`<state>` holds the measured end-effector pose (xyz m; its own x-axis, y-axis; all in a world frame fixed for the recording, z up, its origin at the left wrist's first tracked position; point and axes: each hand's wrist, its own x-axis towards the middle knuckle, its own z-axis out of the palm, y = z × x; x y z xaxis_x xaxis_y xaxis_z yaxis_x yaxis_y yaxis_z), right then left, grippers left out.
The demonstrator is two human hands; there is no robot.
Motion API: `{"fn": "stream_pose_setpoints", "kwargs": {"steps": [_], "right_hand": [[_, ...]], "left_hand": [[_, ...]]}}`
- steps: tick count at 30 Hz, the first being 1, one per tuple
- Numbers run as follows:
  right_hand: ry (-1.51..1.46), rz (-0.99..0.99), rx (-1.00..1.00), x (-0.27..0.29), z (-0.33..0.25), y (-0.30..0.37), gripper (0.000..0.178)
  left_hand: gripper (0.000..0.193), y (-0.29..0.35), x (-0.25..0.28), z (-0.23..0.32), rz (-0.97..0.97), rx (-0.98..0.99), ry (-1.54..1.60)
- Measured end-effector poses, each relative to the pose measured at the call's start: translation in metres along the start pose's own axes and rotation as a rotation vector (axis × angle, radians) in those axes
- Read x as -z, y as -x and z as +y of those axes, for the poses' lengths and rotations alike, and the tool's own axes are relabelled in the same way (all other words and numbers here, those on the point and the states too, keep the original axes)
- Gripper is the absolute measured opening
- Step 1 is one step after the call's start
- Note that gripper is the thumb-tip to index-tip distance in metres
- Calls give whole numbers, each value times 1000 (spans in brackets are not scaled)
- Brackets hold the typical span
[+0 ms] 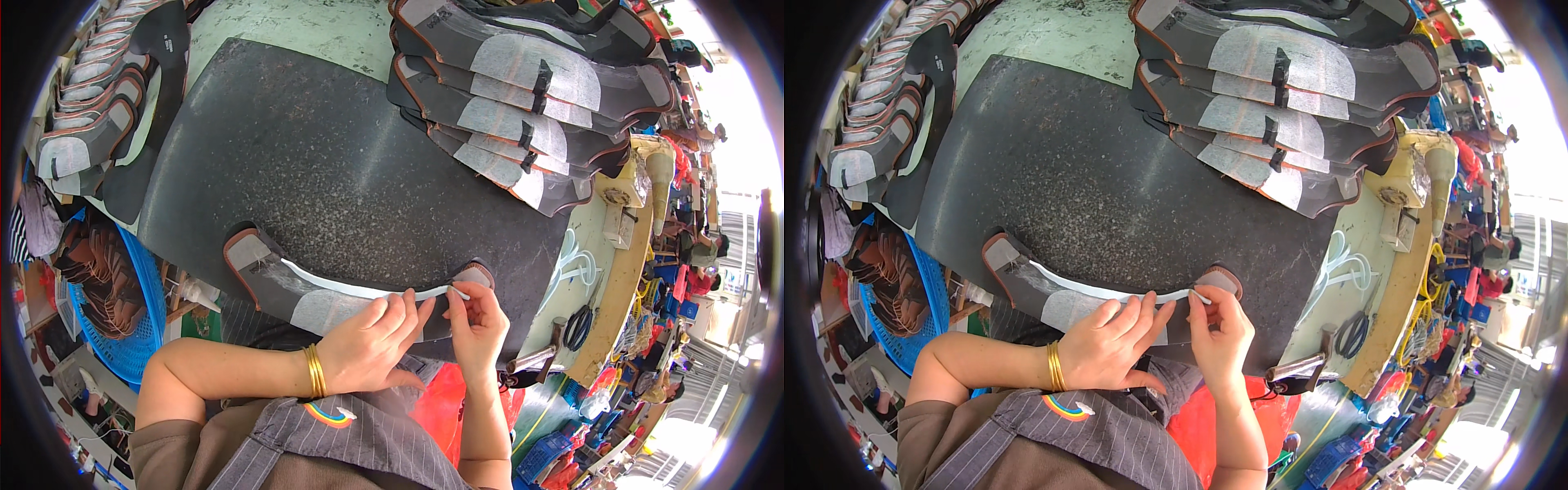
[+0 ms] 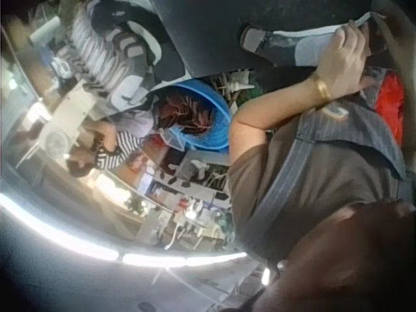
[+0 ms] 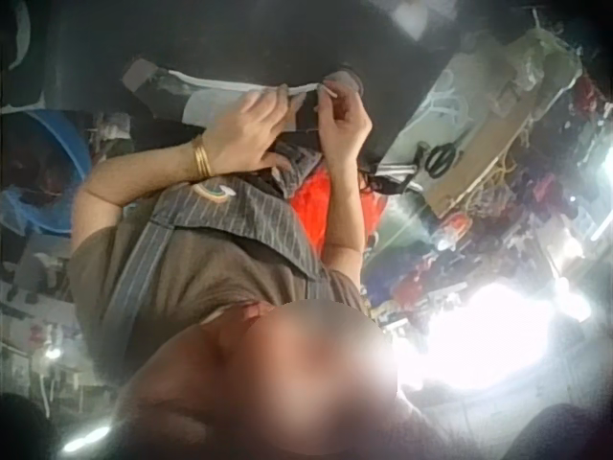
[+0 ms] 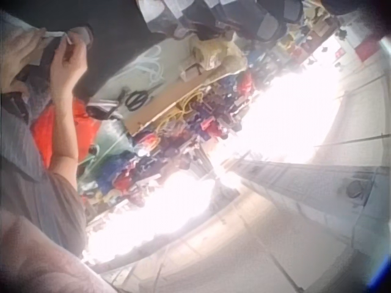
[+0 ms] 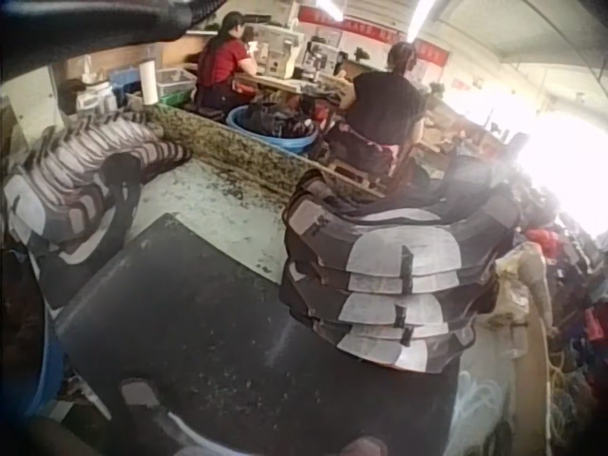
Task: The person applies reinforcement tape to shoe upper components, then folds the edges of the components by hand, using a wooden tool to press the folds.
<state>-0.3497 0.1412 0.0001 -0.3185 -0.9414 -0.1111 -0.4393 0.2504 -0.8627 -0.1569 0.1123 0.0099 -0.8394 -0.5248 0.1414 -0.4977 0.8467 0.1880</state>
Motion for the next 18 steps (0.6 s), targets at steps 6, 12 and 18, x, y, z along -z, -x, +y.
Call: {"fn": "stream_pose_setpoints", "kwargs": {"steps": [6, 12, 18], "right_hand": [[338, -31, 219, 3, -12, -13, 14], [186, -159, 211, 13, -10, -27, 10], [192, -260, 174, 17, -9, -42, 9]], "left_hand": [[82, -9, 1, 2, -40, 25, -2], [72, -13, 1, 0, -9, -19, -1], [70, -17, -4, 1, -81, 19, 33]]}}
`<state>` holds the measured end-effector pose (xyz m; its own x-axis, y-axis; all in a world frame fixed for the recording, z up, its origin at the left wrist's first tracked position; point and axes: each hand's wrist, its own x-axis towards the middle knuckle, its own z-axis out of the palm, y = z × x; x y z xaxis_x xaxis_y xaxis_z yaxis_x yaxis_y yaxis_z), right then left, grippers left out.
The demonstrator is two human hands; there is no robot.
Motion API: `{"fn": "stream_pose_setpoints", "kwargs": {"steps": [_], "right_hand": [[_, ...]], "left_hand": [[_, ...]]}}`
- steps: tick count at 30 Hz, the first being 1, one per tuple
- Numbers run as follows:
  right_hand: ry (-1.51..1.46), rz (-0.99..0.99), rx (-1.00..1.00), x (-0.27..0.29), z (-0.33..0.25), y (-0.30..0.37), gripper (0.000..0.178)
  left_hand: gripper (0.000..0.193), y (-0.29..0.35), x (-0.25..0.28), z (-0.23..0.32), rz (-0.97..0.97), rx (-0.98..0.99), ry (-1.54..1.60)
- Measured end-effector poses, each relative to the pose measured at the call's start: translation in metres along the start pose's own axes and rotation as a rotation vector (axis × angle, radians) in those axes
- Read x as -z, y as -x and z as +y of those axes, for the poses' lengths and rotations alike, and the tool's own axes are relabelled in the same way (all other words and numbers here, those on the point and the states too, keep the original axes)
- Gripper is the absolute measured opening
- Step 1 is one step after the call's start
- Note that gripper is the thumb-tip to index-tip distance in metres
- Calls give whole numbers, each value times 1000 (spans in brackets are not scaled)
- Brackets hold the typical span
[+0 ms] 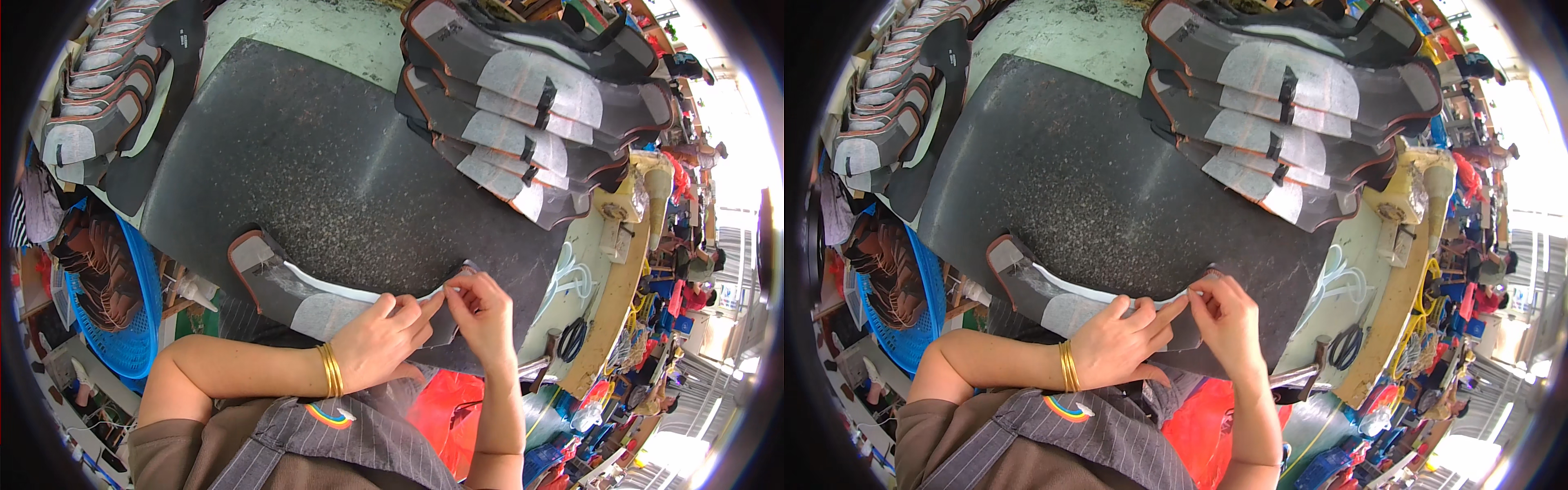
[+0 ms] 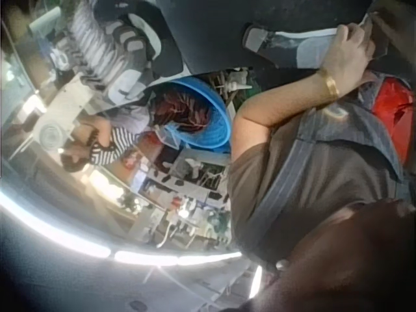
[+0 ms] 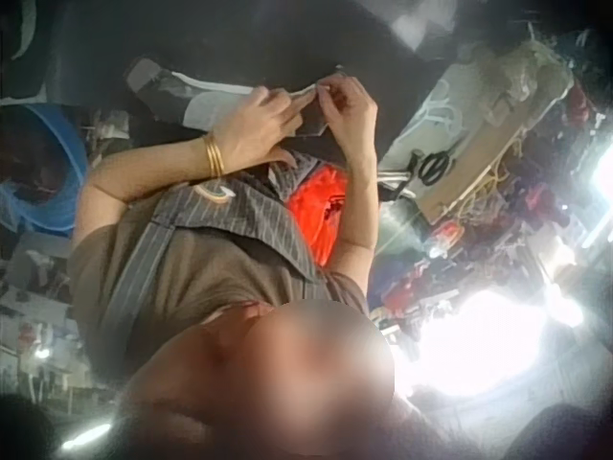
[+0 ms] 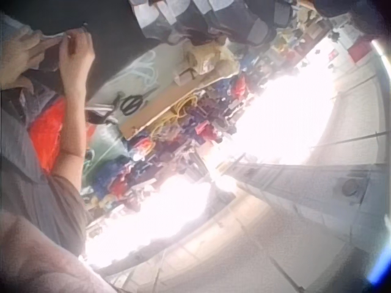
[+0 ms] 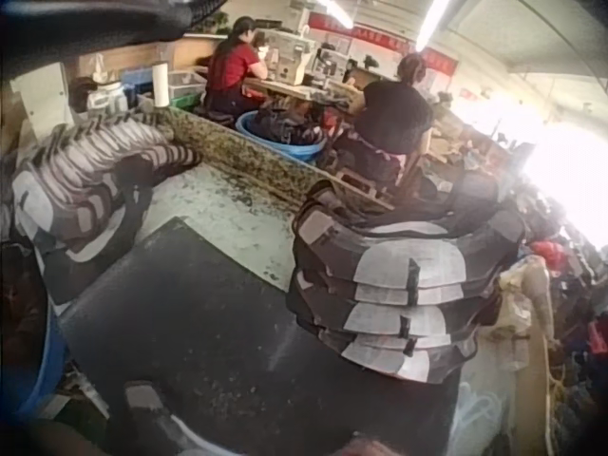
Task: The person applies reinforcement tape to shoe upper components, then folds the edges of the components by hand, using a wooden tool to press the folds.
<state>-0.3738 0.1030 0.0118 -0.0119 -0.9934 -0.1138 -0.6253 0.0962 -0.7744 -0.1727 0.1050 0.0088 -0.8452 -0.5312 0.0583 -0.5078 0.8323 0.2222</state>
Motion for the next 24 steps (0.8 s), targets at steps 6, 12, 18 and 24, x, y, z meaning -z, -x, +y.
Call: {"fn": "stream_pose_setpoints", "kwargs": {"steps": [6, 12, 18, 24], "right_hand": [[192, 58, 223, -7, 2, 7, 12], [-443, 308, -245, -13, -7, 66, 3], [151, -464, 232, -17, -44, 103, 19], [-1163, -718, -95, -66, -66, 37, 40]], "left_hand": [[71, 1, 8, 2, -31, 20, 99], [63, 9, 8, -16, 34, -18, 292], [28, 37, 43, -59, 108, -45, 461], [26, 14, 79, -76, 614, -213, 145]]}}
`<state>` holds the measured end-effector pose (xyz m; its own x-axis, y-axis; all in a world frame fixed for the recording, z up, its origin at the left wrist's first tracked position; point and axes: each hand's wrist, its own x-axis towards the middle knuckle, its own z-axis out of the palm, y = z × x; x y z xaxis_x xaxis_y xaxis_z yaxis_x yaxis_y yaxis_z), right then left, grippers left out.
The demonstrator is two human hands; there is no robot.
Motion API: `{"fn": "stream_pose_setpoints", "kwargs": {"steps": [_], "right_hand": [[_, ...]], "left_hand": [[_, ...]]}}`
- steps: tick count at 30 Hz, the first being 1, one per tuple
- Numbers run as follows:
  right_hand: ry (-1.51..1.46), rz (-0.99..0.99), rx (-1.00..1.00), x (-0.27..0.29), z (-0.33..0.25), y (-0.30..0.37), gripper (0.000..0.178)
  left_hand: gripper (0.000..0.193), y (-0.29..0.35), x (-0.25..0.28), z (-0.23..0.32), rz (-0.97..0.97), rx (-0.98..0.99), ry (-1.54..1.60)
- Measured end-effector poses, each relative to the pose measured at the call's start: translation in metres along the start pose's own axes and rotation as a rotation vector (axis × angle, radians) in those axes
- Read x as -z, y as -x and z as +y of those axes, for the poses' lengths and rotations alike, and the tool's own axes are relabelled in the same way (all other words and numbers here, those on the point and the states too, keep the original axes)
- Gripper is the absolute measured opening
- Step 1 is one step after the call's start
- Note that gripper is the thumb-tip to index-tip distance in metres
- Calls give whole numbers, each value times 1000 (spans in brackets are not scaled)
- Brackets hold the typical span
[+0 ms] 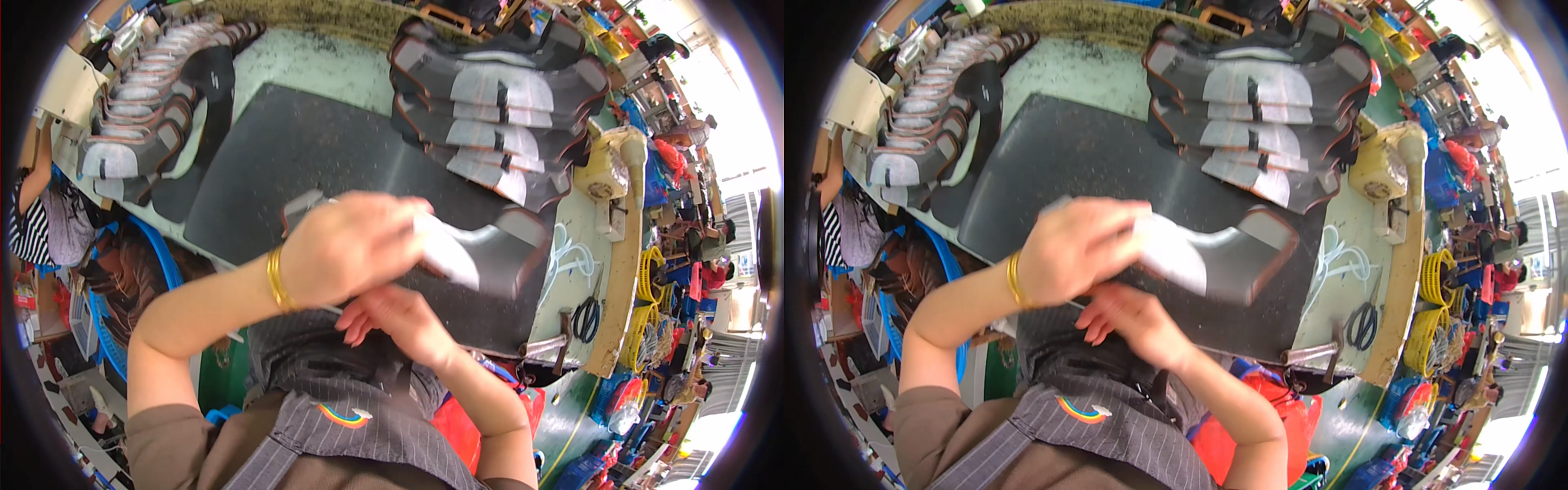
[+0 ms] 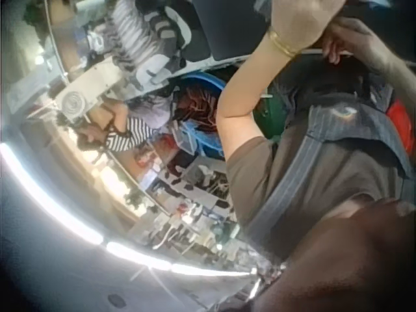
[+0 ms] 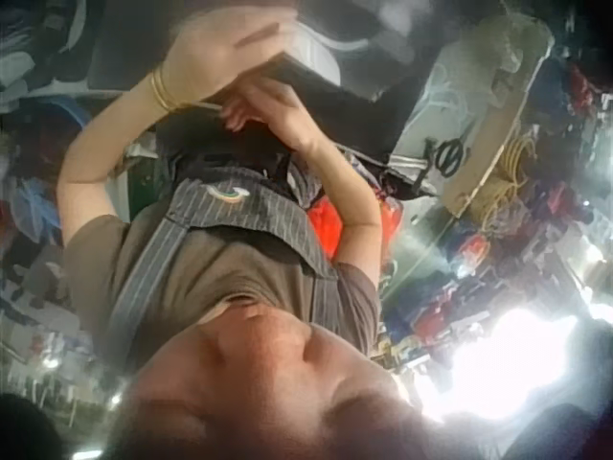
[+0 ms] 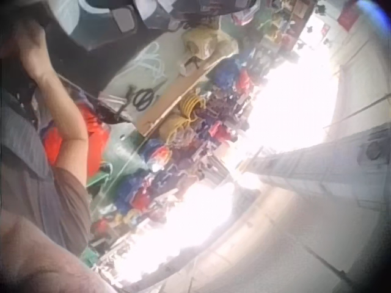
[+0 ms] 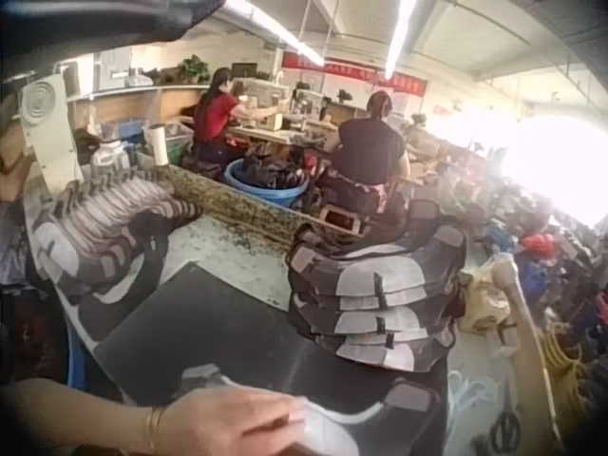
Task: The person applies reinforcement tape to shoe upper components, then folds the edges of the components by hand, using a wooden tool to press the folds.
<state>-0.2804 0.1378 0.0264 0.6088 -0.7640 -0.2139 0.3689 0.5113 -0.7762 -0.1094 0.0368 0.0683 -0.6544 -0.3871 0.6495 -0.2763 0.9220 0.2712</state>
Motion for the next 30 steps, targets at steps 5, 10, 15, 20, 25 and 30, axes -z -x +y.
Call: {"fn": "stream_pose_setpoints", "kwargs": {"steps": [5, 10, 15, 20, 25, 30], "right_hand": [[-619, 154, -168, 37, -64, -27, 51], [1533, -18, -433, 31, -83, -61, 34], [2121, -151, -183, 7, -60, -44, 42], [2276, 64, 145, 9, -22, -19, 24], [2271, 330, 108, -1, 8, -8, 38], [1900, 486, 263, 6, 6, 5, 52]], "left_hand": [[22, 72, -9, 17, 25, -241, -14], [25, 92, -41, 29, -165, 12, -67], [15, 76, -38, 38, -228, 342, 83], [32, 40, 2, 14, -184, 12, -39], [24, 19, -9, -5, -676, -261, -425], [14, 39, -12, 6, -616, -117, -401]]}}
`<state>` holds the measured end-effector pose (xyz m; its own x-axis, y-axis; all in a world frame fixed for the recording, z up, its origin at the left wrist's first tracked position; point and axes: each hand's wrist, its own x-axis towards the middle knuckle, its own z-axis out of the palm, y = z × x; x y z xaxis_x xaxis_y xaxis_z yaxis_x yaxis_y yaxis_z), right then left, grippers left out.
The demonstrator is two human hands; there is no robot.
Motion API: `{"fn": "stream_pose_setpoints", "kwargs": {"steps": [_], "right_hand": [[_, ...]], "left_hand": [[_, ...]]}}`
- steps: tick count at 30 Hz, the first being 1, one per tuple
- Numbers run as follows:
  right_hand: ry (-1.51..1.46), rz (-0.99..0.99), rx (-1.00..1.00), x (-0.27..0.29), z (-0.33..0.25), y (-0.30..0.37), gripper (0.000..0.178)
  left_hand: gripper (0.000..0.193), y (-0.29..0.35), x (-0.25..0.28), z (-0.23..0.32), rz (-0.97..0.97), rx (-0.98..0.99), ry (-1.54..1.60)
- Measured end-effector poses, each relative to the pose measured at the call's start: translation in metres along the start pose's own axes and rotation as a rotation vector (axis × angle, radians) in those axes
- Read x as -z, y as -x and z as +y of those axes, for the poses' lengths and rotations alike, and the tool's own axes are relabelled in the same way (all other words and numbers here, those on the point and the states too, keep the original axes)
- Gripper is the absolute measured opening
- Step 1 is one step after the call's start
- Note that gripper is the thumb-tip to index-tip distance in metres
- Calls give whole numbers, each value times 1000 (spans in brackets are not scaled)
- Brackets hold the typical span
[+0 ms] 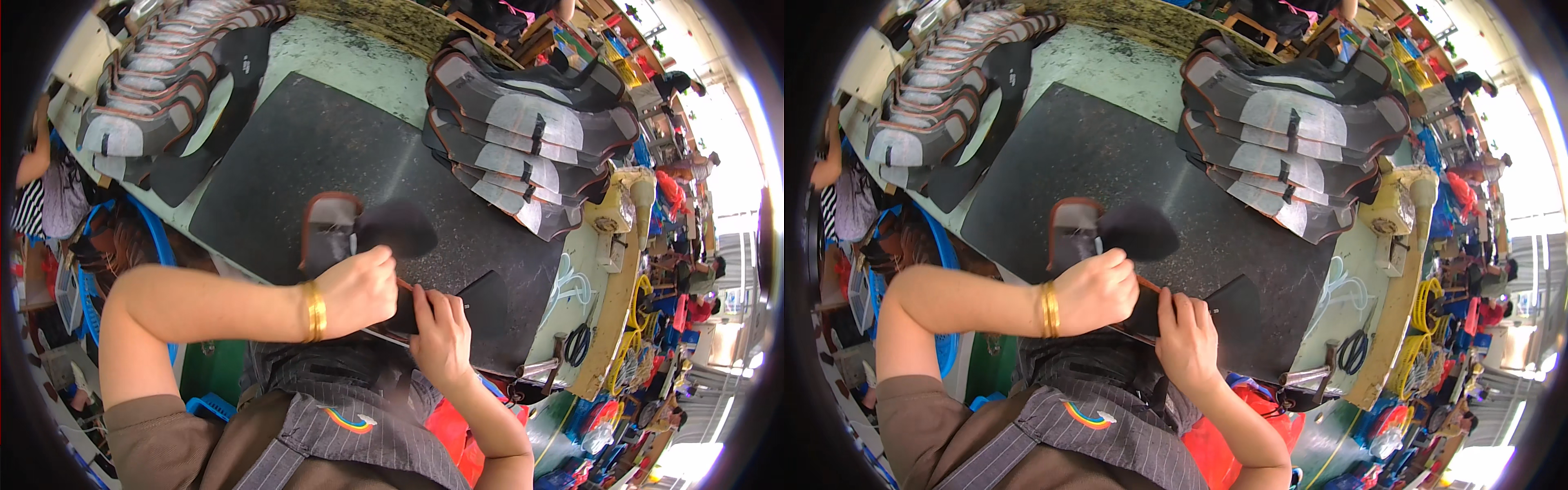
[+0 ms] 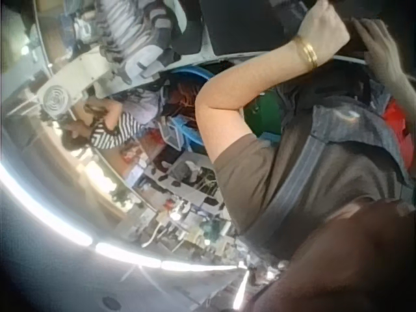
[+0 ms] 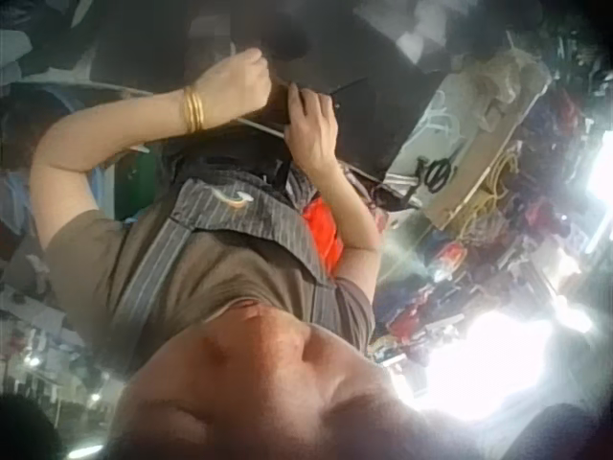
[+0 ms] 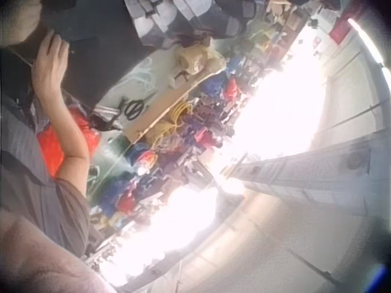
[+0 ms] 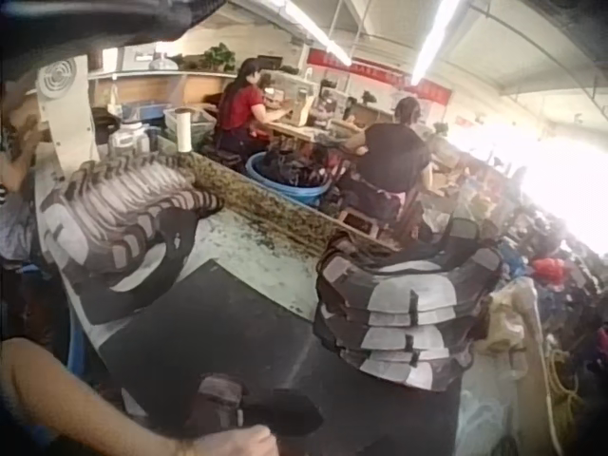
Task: The person applies reinforcement tape to shoe upper components, then folds the edges of the components by hand, using a wooden tool to press the folds.
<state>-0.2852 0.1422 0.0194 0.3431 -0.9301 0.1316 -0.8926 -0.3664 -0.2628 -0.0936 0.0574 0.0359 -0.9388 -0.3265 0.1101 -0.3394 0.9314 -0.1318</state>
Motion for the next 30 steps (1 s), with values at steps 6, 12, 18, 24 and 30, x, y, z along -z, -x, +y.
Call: {"fn": "stream_pose_setpoints", "kwargs": {"steps": [6, 12, 18, 24, 30], "right_hand": [[55, 156, 260, -8, 3, 4, 43], [161, 5, 301, -3, 0, -5, 44], [84, -47, 273, 5, -1, -4, 37], [-259, 70, 164, -6, 0, -1, 33], [-286, 55, 204, -2, 1, -1, 33]], "left_hand": [[14, 31, -20, 15, 336, 137, -34], [15, 22, -14, 4, 200, -65, -101], [17, 18, 10, 12, -101, -40, -31], [9, 32, -20, 2, 72, 102, 559], [12, 31, -26, -12, -19, 155, 919]]}}
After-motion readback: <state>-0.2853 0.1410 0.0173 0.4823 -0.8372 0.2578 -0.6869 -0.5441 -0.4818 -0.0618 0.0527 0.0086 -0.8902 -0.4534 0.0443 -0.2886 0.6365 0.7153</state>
